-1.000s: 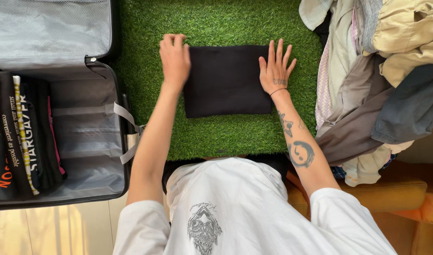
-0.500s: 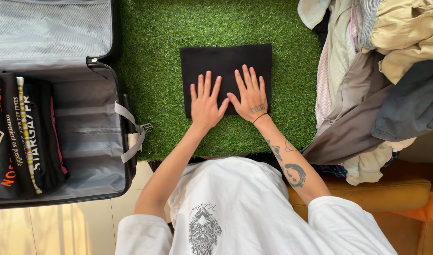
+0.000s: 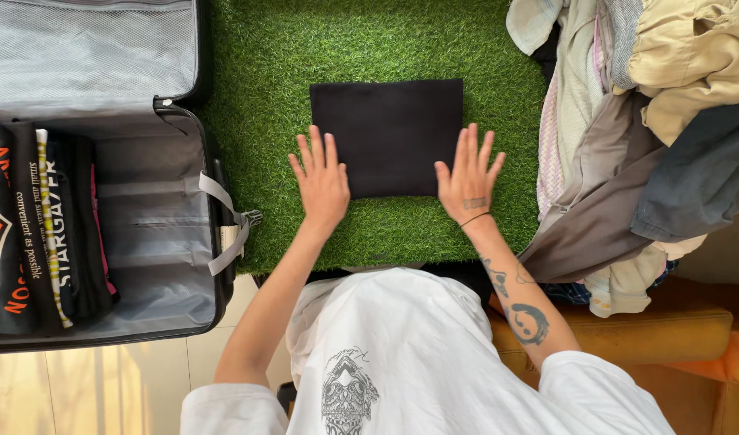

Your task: The person folds a black shirt and a white shirt by hand and places them into a suitcase, then takes a pair of tan shorts from a pile of clothes and folds them.

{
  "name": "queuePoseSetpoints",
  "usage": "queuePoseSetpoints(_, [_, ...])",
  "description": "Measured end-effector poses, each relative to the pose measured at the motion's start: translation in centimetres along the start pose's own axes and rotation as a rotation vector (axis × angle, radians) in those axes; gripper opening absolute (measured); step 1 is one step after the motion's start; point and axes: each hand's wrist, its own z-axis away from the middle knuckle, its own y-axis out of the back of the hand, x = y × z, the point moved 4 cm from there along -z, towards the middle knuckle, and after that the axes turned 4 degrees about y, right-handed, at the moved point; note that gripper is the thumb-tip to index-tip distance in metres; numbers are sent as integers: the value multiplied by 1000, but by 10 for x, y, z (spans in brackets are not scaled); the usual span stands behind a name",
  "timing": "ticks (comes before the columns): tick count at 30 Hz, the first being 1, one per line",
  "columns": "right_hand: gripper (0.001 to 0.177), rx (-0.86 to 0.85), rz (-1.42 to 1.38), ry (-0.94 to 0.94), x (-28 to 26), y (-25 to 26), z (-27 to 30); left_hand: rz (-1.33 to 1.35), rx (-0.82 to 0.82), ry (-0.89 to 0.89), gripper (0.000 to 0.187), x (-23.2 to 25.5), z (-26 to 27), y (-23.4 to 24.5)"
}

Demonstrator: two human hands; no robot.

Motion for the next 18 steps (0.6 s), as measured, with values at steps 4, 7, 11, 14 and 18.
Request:
queuePoseSetpoints(4, [77, 36, -27, 183, -56, -5, -4, 198, -9, -77, 64, 32, 15, 9])
queuePoseSetpoints(7, [79, -20, -171, 213, -81, -17, -19, 285, 1, -91, 65, 37, 12, 17])
queuePoseSetpoints(11, [82, 6, -124, 155, -64, -23, -53, 268, 14, -86, 69, 38, 11, 22])
queuePoseSetpoints(14, [84, 22, -69, 52, -34, -26, -88, 244, 16, -81, 69, 39, 9, 22])
queuePoseSetpoints(18, [84, 29, -82, -35, -13, -33, -129, 249, 18, -74, 70, 38, 3, 25])
